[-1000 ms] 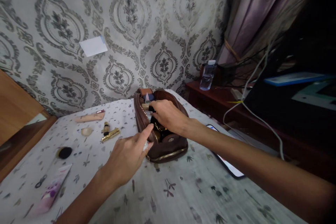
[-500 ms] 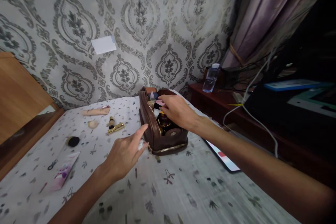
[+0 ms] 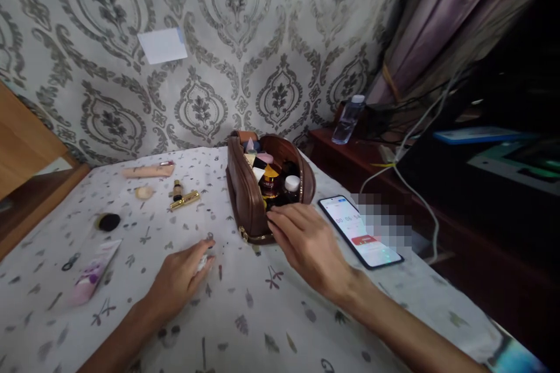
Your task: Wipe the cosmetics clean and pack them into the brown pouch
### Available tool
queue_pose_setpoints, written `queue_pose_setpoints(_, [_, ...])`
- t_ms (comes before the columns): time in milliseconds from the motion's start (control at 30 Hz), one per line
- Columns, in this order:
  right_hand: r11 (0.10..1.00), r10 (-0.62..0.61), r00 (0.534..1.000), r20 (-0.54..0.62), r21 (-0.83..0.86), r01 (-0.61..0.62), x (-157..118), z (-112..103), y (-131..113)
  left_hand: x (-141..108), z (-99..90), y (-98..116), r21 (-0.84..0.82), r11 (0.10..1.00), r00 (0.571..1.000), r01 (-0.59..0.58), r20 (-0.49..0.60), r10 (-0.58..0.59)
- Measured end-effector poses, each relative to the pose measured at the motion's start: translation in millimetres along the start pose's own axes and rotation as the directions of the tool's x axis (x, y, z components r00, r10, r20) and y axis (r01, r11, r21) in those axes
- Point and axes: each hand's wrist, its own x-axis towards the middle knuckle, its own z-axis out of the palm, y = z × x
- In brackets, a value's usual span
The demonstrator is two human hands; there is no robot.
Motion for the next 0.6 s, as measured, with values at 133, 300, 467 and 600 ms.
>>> queue_pose_setpoints(133, [0.996, -0.048, 0.99, -0.135, 0.067, 0.057, -15, 8, -1, 1, 5.8, -3, -0.056, 0.998, 0.999, 0.021, -0.033, -0.023])
queue_pose_setpoints(300, [0.994, -0.042, 0.984, -0.172, 0.089, 0.058, -20, 15, 0, 4, 8.5, -5, -0.076, 0.996, 0.999, 0.045, -0.025, -0.047])
queue_pose_setpoints(467, [0.993, -0.057, 0.982, -0.181, 0.092, 0.075, -25, 20, 4, 4, 11.4, -6, -0.085, 0.993, 0.997, 0.076, -0.003, -0.077])
queue_pose_setpoints(600, [0.989, -0.091, 0.977, -0.193, 0.096, 0.111, -26, 23, 4, 3, 10.4, -7, -0.106, 0.99, 0.995, 0.092, 0.034, -0.089])
